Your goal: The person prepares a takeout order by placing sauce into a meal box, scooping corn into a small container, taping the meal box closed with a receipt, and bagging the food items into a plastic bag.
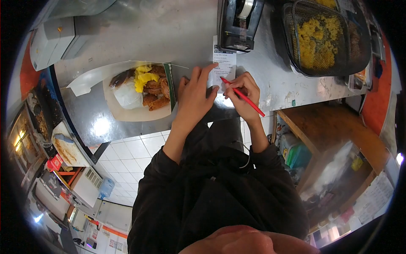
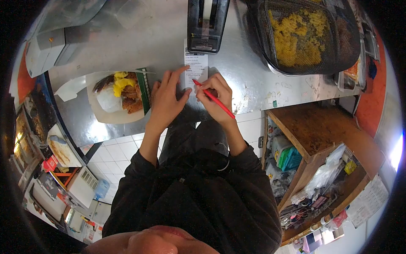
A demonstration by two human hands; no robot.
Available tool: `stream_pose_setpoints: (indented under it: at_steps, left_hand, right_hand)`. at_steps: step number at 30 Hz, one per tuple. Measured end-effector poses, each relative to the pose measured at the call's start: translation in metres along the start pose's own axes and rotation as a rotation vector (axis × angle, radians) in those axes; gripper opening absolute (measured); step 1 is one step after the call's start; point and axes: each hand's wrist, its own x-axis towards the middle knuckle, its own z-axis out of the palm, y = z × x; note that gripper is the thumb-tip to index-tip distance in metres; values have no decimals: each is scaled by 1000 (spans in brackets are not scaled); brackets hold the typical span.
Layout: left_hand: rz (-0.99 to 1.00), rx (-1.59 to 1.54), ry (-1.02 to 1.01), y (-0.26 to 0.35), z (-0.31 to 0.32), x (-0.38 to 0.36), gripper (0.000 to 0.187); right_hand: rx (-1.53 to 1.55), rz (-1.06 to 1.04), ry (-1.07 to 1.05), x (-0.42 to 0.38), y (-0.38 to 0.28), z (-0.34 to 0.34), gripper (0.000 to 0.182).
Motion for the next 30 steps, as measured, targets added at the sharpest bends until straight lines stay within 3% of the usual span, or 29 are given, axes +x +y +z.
stream_pose_setpoints:
  at_steps: [5, 11, 15, 18, 20, 22, 23, 27, 30]
  left_hand:
    - [-1, 0, -4, -2, 1, -1, 56]
    - [18, -17, 10, -1, 1, 0, 57]
    - [19, -55, -13, -4, -1, 0, 57]
    - [11, -67, -34, 0, -6, 0, 57]
    - [37, -71, -20, -3, -2, 0, 57]
    - [42, -63, -17, -3, -2, 0, 57]
    - [42, -56, -15, -4, -2, -2, 57]
    - [64, -37, -5, -5, -2, 0, 56]
    - [56, -28, -3, -6, 0, -2, 56]
  right_hand:
    - [45, 36, -48, -1, -3, -2, 12]
    - [-92, -105, 248, -28, -1, 24, 17]
    - [-187, -48, 448, -37, 6, 34, 17]
    - [-308, -208, 296, -29, -1, 33, 16]
    - [-253, -166, 251, -34, 2, 35, 14]
    - [-241, -75, 441, -35, 6, 34, 14]
    - [-212, 33, 435, -37, 4, 32, 15]
    - [-219, -161, 327, -36, 5, 32, 16]
    - [57, 25, 453, -36, -2, 34, 15]
